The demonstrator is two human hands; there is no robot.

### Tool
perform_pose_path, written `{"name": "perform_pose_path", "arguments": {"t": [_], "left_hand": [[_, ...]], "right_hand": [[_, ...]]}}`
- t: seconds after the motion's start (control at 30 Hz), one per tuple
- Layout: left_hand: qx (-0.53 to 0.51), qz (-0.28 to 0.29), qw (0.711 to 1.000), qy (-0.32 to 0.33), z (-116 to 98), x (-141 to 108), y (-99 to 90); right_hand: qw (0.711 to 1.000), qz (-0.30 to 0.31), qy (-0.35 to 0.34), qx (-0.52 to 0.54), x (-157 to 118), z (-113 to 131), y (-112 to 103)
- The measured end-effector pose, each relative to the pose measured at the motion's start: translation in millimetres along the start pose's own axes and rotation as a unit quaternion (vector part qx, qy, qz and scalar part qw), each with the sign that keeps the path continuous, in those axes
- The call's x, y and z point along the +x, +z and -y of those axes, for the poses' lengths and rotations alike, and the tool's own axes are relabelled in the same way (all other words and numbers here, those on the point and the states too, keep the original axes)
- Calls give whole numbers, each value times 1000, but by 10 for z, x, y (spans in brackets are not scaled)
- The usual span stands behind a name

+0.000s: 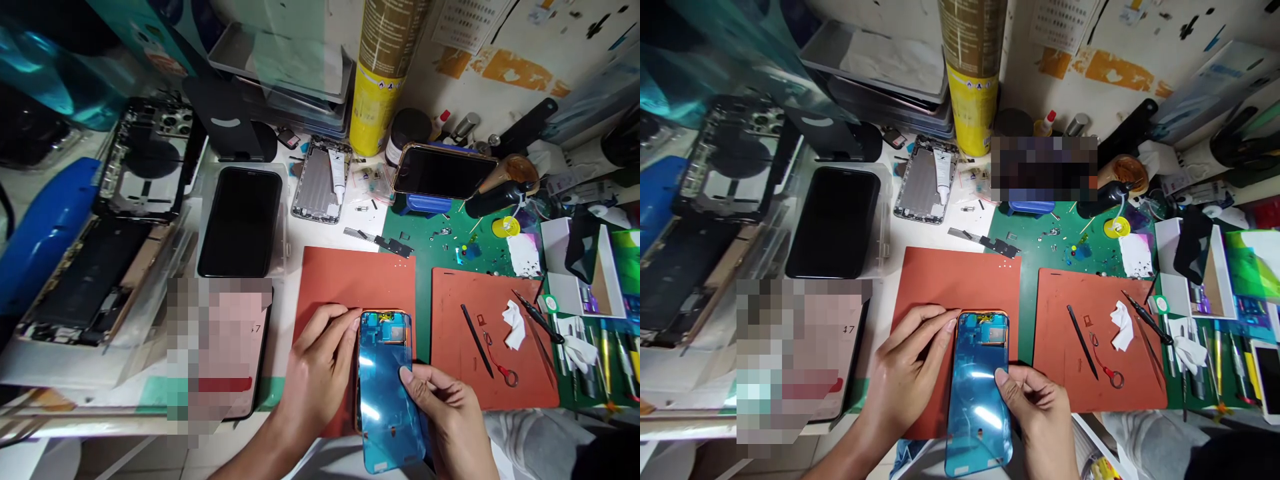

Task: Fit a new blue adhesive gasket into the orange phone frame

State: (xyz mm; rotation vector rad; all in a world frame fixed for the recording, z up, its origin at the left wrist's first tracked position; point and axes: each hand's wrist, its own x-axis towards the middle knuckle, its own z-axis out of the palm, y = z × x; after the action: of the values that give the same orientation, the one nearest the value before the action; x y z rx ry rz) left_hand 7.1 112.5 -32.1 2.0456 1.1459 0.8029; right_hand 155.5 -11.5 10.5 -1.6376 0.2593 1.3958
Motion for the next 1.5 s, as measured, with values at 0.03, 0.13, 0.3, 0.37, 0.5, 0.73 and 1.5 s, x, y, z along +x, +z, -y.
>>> {"name": "perform_pose_path", "arguments": {"t": [0.03, 0.13, 0.3, 0.37, 0.5, 0.73, 1.5], "left_hand": [[1, -1, 1000, 1, -2, 4, 0], [2, -4, 1000, 4, -10, 12, -1], [3, -3, 1000, 3, -14, 12, 8], [1, -2, 1000, 3, -13, 10, 11], [-2, 0, 1000, 3, -14, 12, 9], [-1, 0, 1000, 3, -15, 25, 4], [0, 14, 1000, -10, -11, 13, -28]], "right_hand": [[1000, 0, -1, -1, 1, -4, -2], [1000, -2, 0, -2, 4, -11, -7], [1000, -3, 2, -6, 8, -16, -8], [1000, -6, 3, -8, 11, -18, -7], [1000, -5, -1, -1, 15, -22, -5], [1000, -4, -5, -1, 12, -18, -5], [1000, 12, -11, -8, 53, -51, -35]]}}
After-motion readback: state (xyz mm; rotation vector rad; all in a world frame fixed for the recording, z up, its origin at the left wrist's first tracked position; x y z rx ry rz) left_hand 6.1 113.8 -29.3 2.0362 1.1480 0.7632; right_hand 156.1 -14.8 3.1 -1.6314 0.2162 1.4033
